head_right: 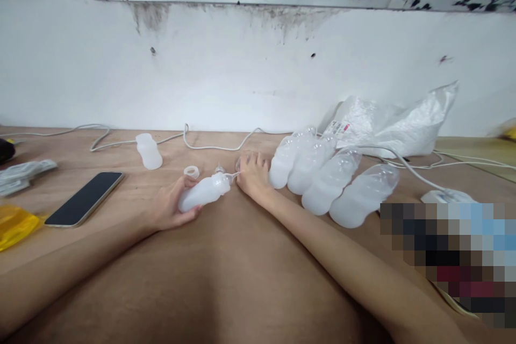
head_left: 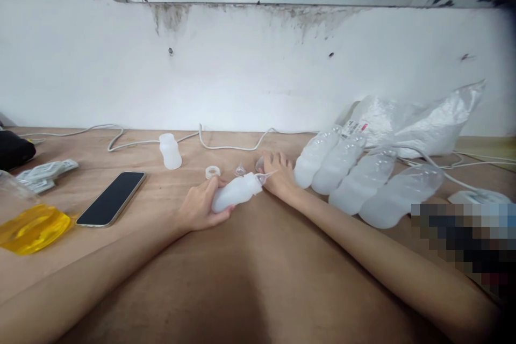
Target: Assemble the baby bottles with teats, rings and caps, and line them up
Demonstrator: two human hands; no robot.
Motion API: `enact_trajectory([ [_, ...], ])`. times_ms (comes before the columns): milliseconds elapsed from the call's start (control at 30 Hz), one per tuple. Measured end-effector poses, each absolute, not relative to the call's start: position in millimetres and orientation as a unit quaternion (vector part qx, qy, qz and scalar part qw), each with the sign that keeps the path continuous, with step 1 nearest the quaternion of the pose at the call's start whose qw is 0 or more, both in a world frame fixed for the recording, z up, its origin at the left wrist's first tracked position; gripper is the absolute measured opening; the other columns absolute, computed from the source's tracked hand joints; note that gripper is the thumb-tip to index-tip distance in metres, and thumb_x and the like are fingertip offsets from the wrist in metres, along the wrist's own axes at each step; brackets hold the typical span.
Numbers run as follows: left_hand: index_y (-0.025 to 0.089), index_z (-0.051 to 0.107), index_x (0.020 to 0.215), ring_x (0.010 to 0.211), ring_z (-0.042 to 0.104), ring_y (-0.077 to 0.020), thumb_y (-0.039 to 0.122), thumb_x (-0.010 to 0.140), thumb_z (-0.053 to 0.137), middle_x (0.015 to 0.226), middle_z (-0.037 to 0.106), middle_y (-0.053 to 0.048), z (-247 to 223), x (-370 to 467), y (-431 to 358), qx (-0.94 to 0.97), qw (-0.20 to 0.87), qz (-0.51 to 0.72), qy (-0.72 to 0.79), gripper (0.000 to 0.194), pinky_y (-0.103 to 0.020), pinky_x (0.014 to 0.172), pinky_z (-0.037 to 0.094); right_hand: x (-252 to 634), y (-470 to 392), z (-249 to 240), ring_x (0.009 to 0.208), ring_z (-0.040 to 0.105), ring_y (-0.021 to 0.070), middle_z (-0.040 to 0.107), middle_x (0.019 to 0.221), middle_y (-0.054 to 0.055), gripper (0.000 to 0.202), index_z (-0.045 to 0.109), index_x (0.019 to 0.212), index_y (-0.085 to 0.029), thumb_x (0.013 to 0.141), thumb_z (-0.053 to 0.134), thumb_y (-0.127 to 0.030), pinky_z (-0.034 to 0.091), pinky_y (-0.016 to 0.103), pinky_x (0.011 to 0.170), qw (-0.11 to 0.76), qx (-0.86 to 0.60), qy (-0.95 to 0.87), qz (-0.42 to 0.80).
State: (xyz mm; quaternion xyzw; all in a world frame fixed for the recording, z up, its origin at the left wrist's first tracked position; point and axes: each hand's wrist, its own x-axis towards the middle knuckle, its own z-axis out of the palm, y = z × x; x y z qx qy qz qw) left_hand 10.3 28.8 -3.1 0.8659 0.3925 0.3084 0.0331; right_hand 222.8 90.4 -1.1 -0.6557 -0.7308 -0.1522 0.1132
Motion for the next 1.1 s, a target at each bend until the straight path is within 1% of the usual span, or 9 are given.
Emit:
enact_trajectory([
  [233, 0.018, 0.041, 0.102, 0.081, 0.061, -0.0219, 0.038, 0.071, 0.054, 0.093, 0.061, -0.007, -2.9, 10.0, 28.5, 0.869, 0.035, 0.302, 0.389, 0.038, -0.031, 0.063, 0.049, 213.7, 87.1, 2.3, 0.107, 0.039, 0.0312, 0.052, 0.114, 0.017, 0.049, 0.033, 0.130, -0.009, 0.084, 0.037, -0.027, 0.030, 0.042, 0.082, 0.109, -0.628, -0.754, -0.159],
  [333, 0.018, 0.041, 0.101, 0.081, 0.061, -0.0220, 0.038, 0.071, 0.054, 0.094, 0.061, -0.007, -3.6, 10.1, 29.1, 0.872, 0.030, 0.305, 0.382, 0.038, -0.031, 0.062, 0.049, 216.3, 88.7, 3.0, 0.105, 0.040, 0.0313, 0.051, 0.114, 0.017, 0.051, 0.032, 0.131, -0.013, 0.083, 0.039, -0.028, 0.030, 0.042, 0.081, 0.102, -0.625, -0.756, -0.163],
  [500, 0.018, 0.041, 0.100, 0.080, 0.061, -0.0220, 0.037, 0.071, 0.054, 0.094, 0.061, -0.008, -2.4, 10.4, 28.6, 0.872, 0.029, 0.309, 0.378, 0.037, -0.031, 0.061, 0.049, 218.8, 87.9, 6.1, 0.109, 0.037, 0.0305, 0.048, 0.117, 0.015, 0.054, 0.030, 0.133, -0.019, 0.081, 0.043, -0.029, 0.030, 0.042, 0.085, 0.095, -0.619, -0.767, -0.138],
  [633, 0.018, 0.040, 0.101, 0.080, 0.061, -0.0224, 0.037, 0.071, 0.054, 0.093, 0.061, -0.008, -2.2, 10.9, 28.5, 0.872, 0.029, 0.312, 0.377, 0.038, -0.031, 0.062, 0.049, 224.4, 85.9, 7.7, 0.109, 0.037, 0.0306, 0.045, 0.118, 0.017, 0.062, 0.024, 0.134, -0.014, 0.078, 0.047, -0.028, 0.032, 0.040, 0.084, 0.100, -0.618, -0.773, -0.104],
  [733, 0.019, 0.040, 0.100, 0.079, 0.061, -0.0219, 0.037, 0.071, 0.053, 0.092, 0.061, -0.008, -3.0, 10.4, 28.5, 0.870, 0.025, 0.318, 0.377, 0.037, -0.030, 0.061, 0.048, 231.9, 86.1, 6.8, 0.105, 0.039, 0.0299, 0.044, 0.117, 0.017, 0.063, 0.024, 0.133, -0.013, 0.076, 0.049, -0.020, 0.034, 0.037, 0.081, 0.094, -0.604, -0.784, -0.109],
  [800, 0.019, 0.040, 0.100, 0.077, 0.061, -0.0213, 0.038, 0.071, 0.053, 0.091, 0.061, -0.007, -3.9, 9.6, 28.5, 0.865, 0.019, 0.323, 0.384, 0.037, -0.029, 0.058, 0.047, 235.1, 85.4, 7.3, 0.102, 0.041, 0.0285, 0.045, 0.115, 0.017, 0.061, 0.028, 0.131, -0.012, 0.073, 0.047, -0.010, 0.034, 0.035, 0.079, 0.088, -0.599, -0.786, -0.125],
  [900, 0.019, 0.039, 0.100, 0.076, 0.061, -0.0207, 0.039, 0.072, 0.052, 0.090, 0.060, -0.006, -5.4, 8.4, 29.2, 0.852, 0.012, 0.335, 0.402, 0.037, -0.028, 0.056, 0.046, 234.5, 80.1, 14.3, 0.095, 0.043, 0.0265, 0.048, 0.109, 0.015, 0.054, 0.041, 0.121, -0.013, 0.069, 0.040, 0.002, 0.035, 0.034, 0.075, 0.073, -0.601, -0.781, -0.151],
  [967, 0.020, 0.039, 0.100, 0.078, 0.061, -0.0208, 0.039, 0.072, 0.052, 0.092, 0.060, -0.006, -6.5, 7.9, 30.2, 0.846, 0.016, 0.345, 0.407, 0.036, -0.029, 0.059, 0.047, 232.1, 72.8, 23.7, 0.091, 0.044, 0.0260, 0.049, 0.105, 0.016, 0.049, 0.047, 0.113, -0.012, 0.068, 0.038, 0.004, 0.036, 0.034, 0.073, 0.063, -0.603, -0.777, -0.167],
  [1100, 0.020, 0.039, 0.099, 0.081, 0.060, -0.0217, 0.038, 0.072, 0.053, 0.095, 0.059, -0.007, -8.7, 7.9, 32.4, 0.841, 0.035, 0.357, 0.404, 0.036, -0.033, 0.067, 0.047, 230.1, 53.9, 47.8, 0.095, 0.043, 0.0287, 0.048, 0.104, 0.019, 0.047, 0.044, 0.116, -0.004, 0.070, 0.043, 0.001, 0.037, 0.037, 0.077, 0.099, -0.606, -0.769, -0.179],
])
